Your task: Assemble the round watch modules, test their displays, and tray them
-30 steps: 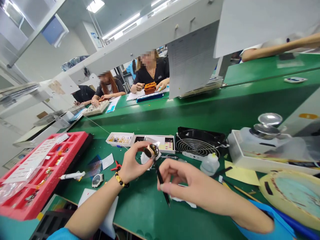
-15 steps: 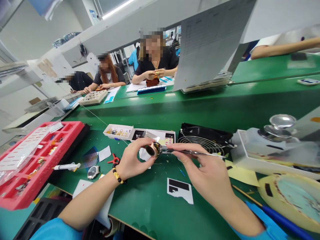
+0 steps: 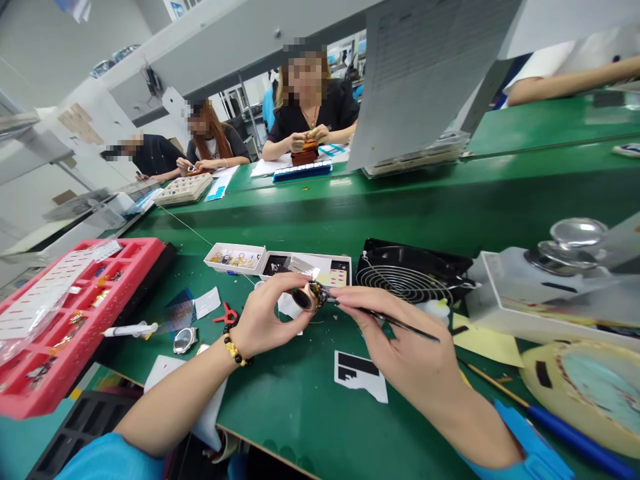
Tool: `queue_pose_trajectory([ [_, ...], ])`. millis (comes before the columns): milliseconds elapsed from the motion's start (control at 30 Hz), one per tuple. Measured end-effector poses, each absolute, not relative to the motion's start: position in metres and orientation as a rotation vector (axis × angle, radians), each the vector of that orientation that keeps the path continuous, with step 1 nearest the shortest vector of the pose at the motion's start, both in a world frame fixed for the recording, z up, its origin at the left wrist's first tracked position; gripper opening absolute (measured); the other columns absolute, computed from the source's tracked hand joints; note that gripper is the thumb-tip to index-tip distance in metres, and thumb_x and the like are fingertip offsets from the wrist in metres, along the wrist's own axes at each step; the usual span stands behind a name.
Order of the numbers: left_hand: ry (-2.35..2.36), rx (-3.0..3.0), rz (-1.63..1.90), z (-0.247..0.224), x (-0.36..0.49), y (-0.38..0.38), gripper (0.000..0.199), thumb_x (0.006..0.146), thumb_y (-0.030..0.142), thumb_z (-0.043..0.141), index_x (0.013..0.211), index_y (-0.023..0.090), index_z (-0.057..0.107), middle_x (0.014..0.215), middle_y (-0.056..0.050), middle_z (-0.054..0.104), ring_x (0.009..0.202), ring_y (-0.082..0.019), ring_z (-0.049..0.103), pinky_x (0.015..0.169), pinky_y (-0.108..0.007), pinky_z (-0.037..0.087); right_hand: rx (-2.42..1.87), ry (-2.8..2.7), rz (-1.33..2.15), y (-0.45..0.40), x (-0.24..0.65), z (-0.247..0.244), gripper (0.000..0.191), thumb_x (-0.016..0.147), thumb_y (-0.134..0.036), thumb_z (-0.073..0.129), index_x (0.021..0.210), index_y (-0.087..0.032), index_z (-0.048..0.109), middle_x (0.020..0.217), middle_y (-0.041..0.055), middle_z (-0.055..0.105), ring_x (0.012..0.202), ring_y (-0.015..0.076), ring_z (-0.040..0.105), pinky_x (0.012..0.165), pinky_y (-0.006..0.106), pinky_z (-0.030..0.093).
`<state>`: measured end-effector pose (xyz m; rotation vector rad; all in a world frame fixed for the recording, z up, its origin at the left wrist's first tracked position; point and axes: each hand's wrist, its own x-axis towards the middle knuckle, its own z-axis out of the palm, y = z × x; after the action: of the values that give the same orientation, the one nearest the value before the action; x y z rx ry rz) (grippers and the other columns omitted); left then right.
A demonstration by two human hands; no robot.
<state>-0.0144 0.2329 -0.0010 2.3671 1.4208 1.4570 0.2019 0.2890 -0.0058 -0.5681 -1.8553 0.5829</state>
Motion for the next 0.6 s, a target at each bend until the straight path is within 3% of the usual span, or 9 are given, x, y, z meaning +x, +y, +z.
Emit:
queue_pose_trajectory([
  [333,1.424,2.397,1.462,-0.0027,-0.0148,0.2339,0.039,0.086,0.011,0.070,0.123,0.020,0.059,0.122,-0.012,0.073,0.114,-0.023,0.070,0.101,-0.040,0.061,-0.525,-1.869,0.630,0.2882,0.2018,-0.0073,0.023,0.098,-0.010,0.064,0.105,-0.030,0.073,0.110,-0.0036,0.077,0.098,0.0191,0.074,0.096,0.035,0.061],
  [600,1.436,2.309,1.501,0.0003,-0.0120,0.2324,0.040,0.087,0.014,0.073,0.124,0.020,0.059,0.119,-0.011,0.074,0.110,-0.023,0.072,0.098,-0.038,0.062,-0.737,-1.806,0.572,0.2857,0.1984,-0.0016,0.012,0.103,-0.025,0.062,0.098,-0.028,0.073,0.102,-0.0021,0.078,0.099,0.0194,0.076,0.094,0.032,0.062],
])
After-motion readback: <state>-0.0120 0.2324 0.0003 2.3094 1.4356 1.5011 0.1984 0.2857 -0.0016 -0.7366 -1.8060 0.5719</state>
